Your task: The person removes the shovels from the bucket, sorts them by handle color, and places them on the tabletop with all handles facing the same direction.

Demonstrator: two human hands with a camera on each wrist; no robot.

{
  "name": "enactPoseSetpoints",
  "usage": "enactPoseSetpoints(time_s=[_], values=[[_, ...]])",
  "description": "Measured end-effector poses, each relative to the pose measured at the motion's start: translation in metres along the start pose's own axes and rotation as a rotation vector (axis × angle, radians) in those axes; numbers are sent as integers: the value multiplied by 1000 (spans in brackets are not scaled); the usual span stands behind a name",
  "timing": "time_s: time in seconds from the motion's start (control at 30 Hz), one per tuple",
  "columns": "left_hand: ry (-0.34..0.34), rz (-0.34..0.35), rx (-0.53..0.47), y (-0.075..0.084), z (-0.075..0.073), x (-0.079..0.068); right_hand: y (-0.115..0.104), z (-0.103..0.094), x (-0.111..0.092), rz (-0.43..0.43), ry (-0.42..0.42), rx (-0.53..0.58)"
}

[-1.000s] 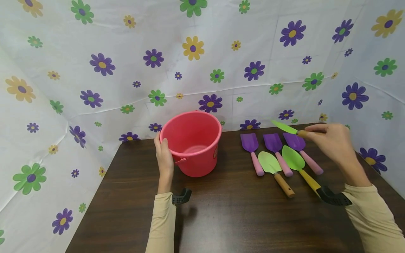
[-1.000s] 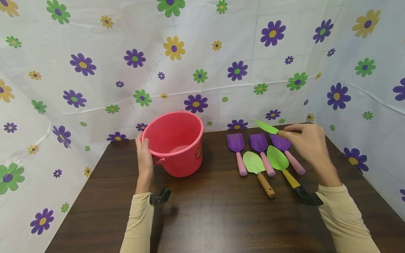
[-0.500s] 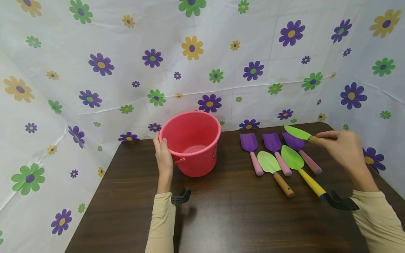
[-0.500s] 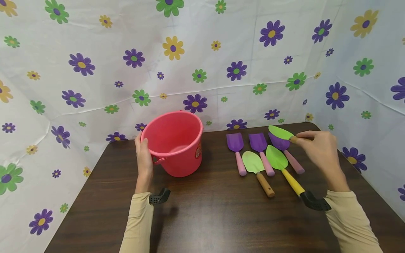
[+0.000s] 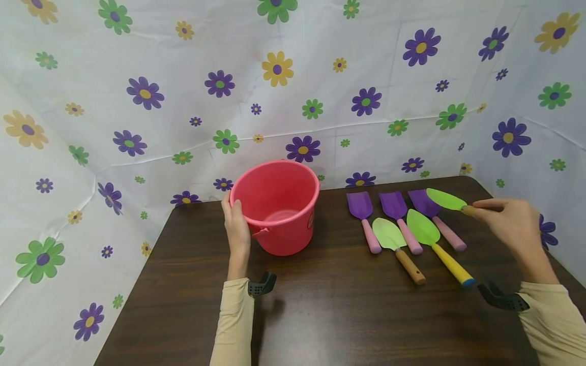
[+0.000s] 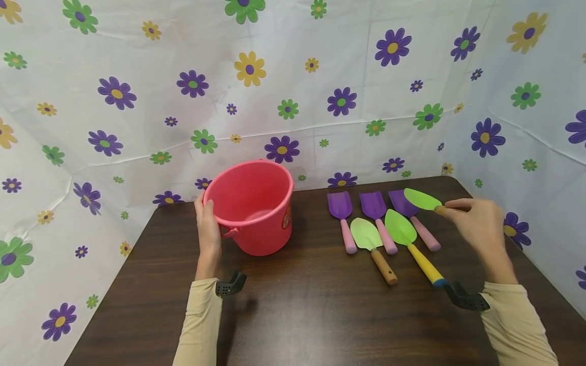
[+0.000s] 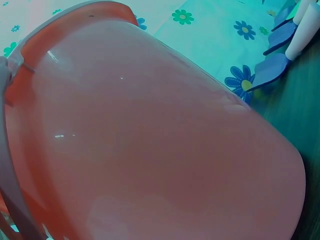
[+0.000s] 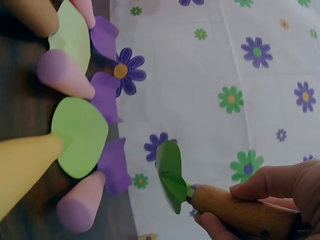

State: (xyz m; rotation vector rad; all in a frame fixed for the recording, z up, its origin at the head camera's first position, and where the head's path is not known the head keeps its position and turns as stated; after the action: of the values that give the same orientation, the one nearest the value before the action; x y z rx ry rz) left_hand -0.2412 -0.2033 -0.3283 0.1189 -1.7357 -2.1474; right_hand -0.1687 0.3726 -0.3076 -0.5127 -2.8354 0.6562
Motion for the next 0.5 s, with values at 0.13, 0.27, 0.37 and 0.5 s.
enactPoseSetpoints(time_s=[0.13,0.27,0.37,0.5], values=[[0,4,0,0,0,-1,11,2,1,22,6,-7],[-4,9,0,1,1,-1,23,5,1,62,-2,-14],[-2,9,1,1,1,-1,30,7,2,92,0,-25],[5,5,4,1,0,-1,37,8,1,109,9,-37]])
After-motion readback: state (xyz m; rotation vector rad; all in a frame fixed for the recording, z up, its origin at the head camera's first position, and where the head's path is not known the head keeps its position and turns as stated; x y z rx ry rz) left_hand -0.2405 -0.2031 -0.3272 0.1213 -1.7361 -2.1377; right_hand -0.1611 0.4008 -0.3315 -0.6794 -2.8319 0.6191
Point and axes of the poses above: each hand's wrist, its own x-axis towards the middle knuckle, its own z-axis out of the palm, y = z × x, the point moved 9 cm from there along x, towards the middle knuckle, and after that the axes turned 13 degrees about -x, right-handed, at the moved point
